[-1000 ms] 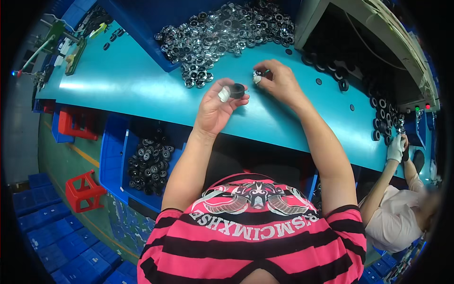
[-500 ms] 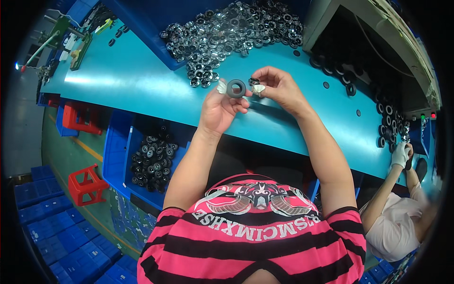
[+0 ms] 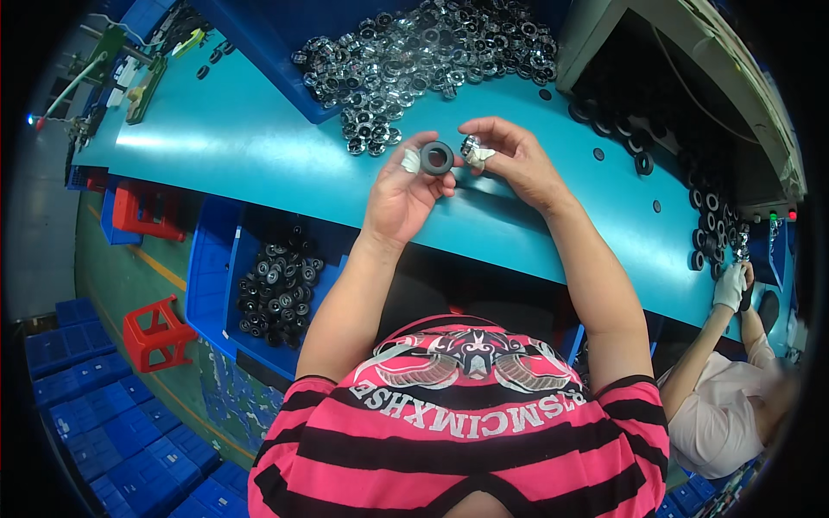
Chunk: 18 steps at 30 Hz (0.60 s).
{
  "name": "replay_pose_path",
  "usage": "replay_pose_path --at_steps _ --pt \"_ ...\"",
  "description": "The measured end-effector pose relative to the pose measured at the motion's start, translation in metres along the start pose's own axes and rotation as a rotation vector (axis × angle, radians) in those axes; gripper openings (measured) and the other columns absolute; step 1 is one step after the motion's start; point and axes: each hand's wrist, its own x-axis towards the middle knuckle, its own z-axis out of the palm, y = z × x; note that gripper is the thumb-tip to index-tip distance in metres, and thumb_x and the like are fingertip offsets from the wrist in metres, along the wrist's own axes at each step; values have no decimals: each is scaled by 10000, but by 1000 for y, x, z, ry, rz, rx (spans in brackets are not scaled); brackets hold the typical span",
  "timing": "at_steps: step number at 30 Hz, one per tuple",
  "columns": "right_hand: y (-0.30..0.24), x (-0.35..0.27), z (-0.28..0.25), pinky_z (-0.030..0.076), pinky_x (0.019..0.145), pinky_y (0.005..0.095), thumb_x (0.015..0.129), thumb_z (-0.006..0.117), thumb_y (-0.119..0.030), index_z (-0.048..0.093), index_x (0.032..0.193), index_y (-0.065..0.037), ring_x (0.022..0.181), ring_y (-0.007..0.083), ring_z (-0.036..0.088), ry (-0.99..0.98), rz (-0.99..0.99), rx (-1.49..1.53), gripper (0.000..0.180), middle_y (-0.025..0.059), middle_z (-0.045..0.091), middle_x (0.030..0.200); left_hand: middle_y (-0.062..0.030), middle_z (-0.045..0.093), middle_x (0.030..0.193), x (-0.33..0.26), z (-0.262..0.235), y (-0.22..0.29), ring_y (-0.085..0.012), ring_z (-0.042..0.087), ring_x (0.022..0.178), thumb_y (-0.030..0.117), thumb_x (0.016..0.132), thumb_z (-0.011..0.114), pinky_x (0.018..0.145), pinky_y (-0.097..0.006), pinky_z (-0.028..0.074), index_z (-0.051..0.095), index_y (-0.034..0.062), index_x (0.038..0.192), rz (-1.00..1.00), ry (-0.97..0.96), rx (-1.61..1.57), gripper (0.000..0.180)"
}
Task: Assembling small plastic and metal components at a factory workbench.
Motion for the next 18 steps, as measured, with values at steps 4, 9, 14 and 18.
replay_pose_path --at_steps 4,9,14,18 --pt "1 0 -3 527 851 262 819 680 -86 647 1194 -22 952 118 640 -24 -4 18 381 39 649 1023 -256 637 1190 -2 2 -1 -303 678 960 285 1051 502 852 -386 569 507 59 1272 36 15 6 317" --pt "1 -1 -6 525 854 256 807 692 -92 654 1180 -29 949 107 640 -28 -2 47 380 34 658 1015 -243 645 1184 -4 -1 -2 -329 692 1005 273 1033 545 875 -404 595 525 36 1208 65 60 63 296" --pt "-1 -3 1 533 848 264 824 734 -69 648 1156 -12 918 104 647 -66 -43 19 348 37 671 988 -177 678 1131 -2 -2 -2 -291 708 928 288 1032 551 797 -391 618 562 37 1173 47 69 60 289" --pt "-1 -5 7 542 845 267 826 764 -46 642 1119 3 900 107 659 -62 -90 7 321 40 684 967 -134 687 1094 0 5 -1 -268 703 944 297 1036 539 797 -386 616 574 36 1173 70 92 58 296"
